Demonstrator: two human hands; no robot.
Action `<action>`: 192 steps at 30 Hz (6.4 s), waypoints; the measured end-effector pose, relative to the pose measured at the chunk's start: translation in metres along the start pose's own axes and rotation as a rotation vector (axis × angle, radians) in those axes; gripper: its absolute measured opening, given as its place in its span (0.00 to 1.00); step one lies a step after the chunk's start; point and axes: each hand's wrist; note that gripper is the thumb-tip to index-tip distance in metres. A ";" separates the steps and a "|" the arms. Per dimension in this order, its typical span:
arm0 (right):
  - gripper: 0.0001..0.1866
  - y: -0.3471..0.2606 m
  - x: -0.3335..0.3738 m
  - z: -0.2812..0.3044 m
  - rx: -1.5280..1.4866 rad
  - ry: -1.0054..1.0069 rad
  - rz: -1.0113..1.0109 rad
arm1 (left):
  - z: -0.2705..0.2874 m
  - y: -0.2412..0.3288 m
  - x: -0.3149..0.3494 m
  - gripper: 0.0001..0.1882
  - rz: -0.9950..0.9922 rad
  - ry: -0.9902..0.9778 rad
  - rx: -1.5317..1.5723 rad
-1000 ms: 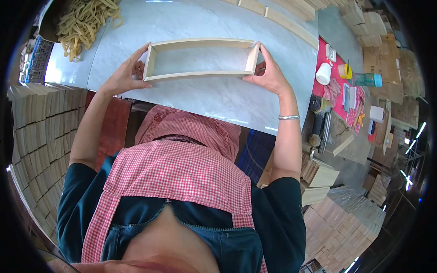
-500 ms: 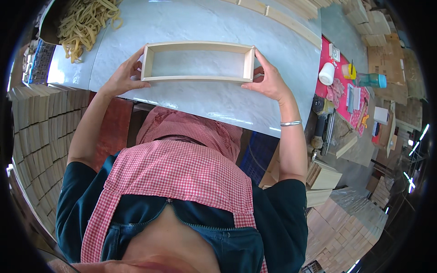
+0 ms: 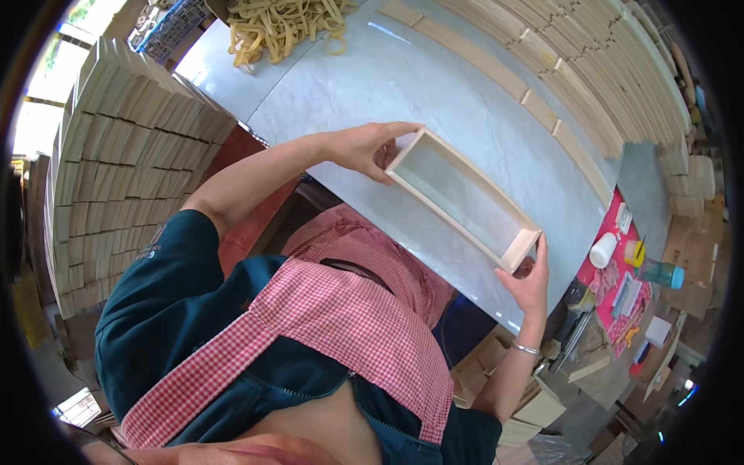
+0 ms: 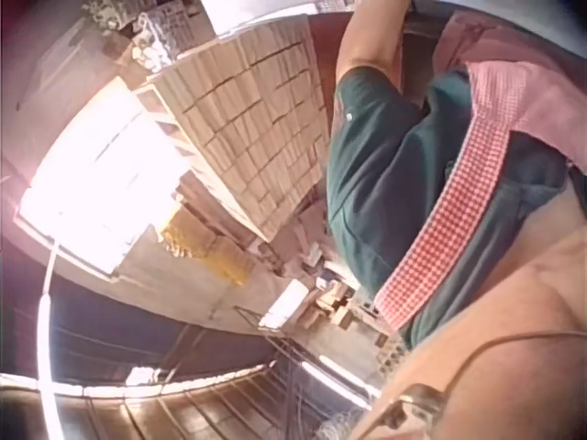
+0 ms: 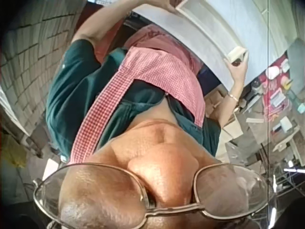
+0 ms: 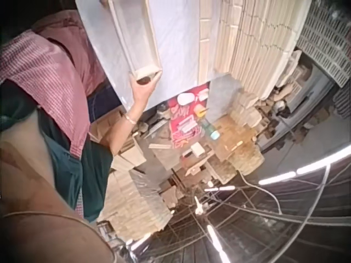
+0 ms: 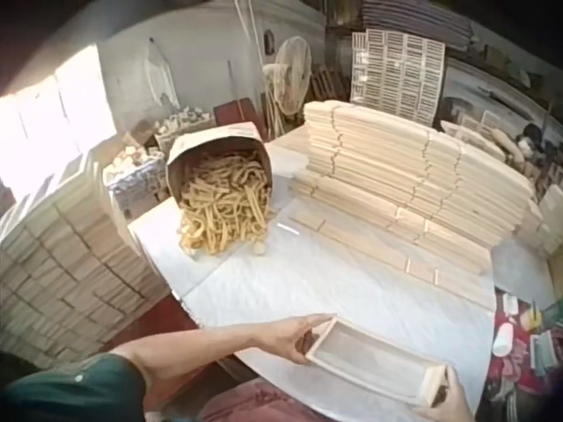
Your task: Assembling wooden boxes by gluing components and securing them with a pneumatic nail gun.
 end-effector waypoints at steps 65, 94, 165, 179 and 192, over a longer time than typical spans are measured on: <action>0.32 0.001 0.002 0.029 0.513 0.029 0.113 | 0.031 -0.012 -0.027 0.50 -0.380 -0.026 -0.880; 0.09 0.050 -0.012 -0.015 0.439 0.494 0.450 | -0.015 -0.032 -0.016 0.13 -0.572 0.314 -0.967; 0.55 0.000 -0.040 0.015 0.241 -0.005 0.190 | -0.009 -0.033 -0.012 0.58 -0.169 0.140 -0.162; 0.59 -0.008 -0.032 0.003 0.211 0.037 0.194 | -0.004 -0.045 -0.012 0.64 -0.157 0.148 -0.279; 0.30 0.090 -0.073 0.138 0.702 0.915 -0.171 | -0.013 -0.060 0.021 0.34 -0.139 0.399 -0.438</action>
Point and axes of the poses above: each hand's wrist, its own x-axis away from the middle knuckle, its own z-axis out of the back of the hand, y = z × x, and after that the axes turned 3 degrees about -x, right-handed
